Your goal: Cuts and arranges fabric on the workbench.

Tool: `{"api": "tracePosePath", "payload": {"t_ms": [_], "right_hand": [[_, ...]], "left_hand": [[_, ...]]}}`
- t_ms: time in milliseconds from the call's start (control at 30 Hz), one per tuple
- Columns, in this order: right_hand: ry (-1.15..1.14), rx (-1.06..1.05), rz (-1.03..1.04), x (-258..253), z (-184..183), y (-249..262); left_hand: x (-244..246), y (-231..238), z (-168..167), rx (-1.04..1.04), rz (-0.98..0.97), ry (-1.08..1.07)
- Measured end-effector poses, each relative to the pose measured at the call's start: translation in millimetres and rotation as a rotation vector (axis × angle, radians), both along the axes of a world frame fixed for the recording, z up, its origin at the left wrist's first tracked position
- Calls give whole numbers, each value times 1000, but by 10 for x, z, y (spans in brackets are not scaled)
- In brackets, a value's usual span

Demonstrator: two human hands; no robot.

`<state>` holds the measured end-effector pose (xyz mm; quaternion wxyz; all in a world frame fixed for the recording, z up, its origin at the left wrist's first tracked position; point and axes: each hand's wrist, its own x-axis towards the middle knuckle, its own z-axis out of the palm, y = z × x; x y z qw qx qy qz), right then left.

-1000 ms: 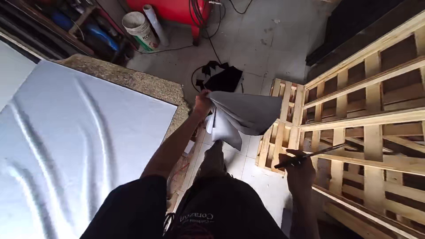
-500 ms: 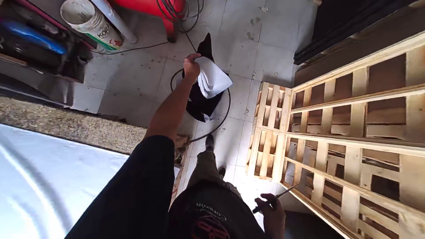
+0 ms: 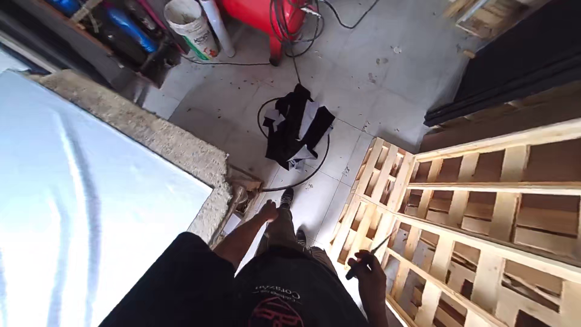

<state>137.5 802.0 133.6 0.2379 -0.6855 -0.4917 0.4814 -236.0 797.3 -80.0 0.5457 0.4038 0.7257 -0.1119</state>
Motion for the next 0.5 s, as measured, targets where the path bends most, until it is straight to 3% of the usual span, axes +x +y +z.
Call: {"api": "tracePosePath", "payload": {"t_ms": [167, 300, 500], "right_hand": [[-59, 46, 400, 247, -276, 86], [155, 11, 649, 267, -362, 38], [257, 54, 811, -187, -291, -358]], "left_hand": [[359, -2310, 109, 6, 477, 18], [739, -4021, 529, -3, 917, 164], [1450, -5845, 971, 60, 1360, 352]]}}
